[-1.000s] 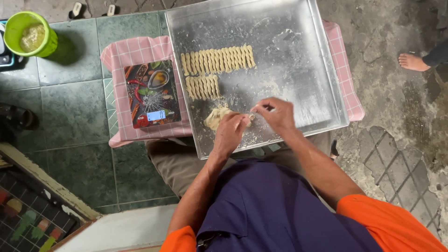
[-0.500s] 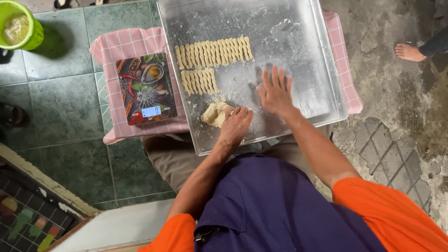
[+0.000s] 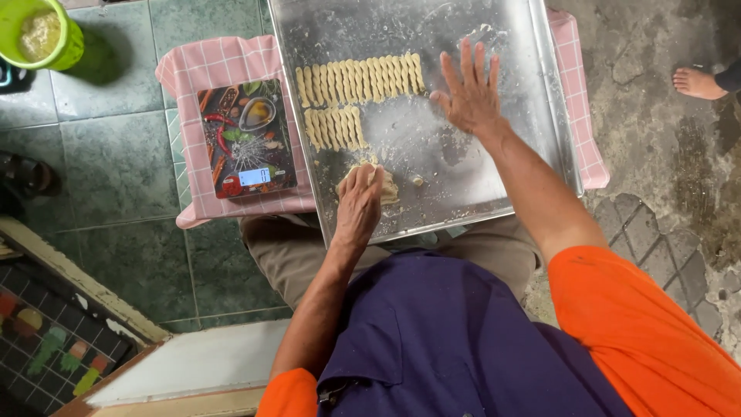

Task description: Rolling and braiding dough strips to create individual snacks on a tray.

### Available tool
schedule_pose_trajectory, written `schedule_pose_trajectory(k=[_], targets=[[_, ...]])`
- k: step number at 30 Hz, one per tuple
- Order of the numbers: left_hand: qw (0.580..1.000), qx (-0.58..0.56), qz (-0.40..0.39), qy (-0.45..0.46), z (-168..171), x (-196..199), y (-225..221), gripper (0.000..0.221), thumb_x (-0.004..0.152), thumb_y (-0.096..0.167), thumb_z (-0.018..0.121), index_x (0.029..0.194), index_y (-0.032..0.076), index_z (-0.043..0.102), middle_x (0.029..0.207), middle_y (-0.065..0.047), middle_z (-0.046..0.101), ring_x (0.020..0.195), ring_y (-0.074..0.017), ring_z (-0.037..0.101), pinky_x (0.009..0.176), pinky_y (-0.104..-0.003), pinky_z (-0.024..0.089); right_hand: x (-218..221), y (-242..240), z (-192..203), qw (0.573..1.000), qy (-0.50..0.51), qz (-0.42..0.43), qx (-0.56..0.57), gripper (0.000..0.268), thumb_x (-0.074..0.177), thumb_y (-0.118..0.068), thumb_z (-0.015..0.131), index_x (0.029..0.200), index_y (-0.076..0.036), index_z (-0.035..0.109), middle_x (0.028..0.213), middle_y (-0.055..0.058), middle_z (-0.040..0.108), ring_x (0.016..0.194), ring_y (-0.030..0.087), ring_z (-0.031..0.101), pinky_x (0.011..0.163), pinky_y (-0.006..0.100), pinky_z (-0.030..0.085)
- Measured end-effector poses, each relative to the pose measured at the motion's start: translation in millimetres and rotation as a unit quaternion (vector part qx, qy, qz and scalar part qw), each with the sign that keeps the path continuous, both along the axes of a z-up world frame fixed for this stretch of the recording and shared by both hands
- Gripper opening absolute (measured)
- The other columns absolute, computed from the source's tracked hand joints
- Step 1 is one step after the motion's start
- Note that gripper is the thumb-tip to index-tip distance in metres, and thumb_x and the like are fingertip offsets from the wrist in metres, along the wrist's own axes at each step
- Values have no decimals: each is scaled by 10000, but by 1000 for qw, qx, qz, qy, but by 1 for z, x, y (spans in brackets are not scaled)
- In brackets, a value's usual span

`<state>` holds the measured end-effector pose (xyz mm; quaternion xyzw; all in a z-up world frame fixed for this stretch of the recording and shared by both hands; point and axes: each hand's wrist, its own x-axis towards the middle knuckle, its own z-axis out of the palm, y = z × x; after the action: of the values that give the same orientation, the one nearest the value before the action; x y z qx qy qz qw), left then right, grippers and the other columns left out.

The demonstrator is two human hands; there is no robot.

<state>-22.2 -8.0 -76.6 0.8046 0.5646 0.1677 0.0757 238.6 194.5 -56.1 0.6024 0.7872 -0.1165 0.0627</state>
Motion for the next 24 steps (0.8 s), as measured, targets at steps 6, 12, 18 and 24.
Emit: schedule_pose_trajectory(k=[6,12,18,24], targets=[[990,-127,45,-52,-17,4,-7,841,1014,647,481,1623,85,342,1716,-171,228,1598,-333,175,1274,-493,113,-12,-84,-16,998,2,52,35,826,1057,-670,85,1662,-116,-11,1683,185,-159,1565,362,-137,1247,622,-69],[989,-123,56,-56,-22,4,-5,882,971,673,543,1612,84,401,1705,-150,304,1597,-304,210,1272,-476,53,-26,-139,-4,995,57,63,-55,930,1030,-722,127,1658,-38,159,1695,304,91,1571,452,71,1223,684,21],[989,-123,75,-23,-14,16,-2,897,948,776,455,1614,178,401,1683,-154,315,1583,-345,207,1264,-507,101,-19,-70,-1,998,54,20,-25,837,1065,-680,158,1689,-124,119,1709,293,59,1573,481,34,1215,678,-45],[989,-132,59,-41,-17,16,-1,864,940,765,489,1634,274,331,1666,-196,283,1573,-412,208,1262,-563,180,-6,10,-4,999,35,12,18,816,1061,-721,190,1703,-224,108,1733,237,-30,1591,460,-35,1205,707,-114]])
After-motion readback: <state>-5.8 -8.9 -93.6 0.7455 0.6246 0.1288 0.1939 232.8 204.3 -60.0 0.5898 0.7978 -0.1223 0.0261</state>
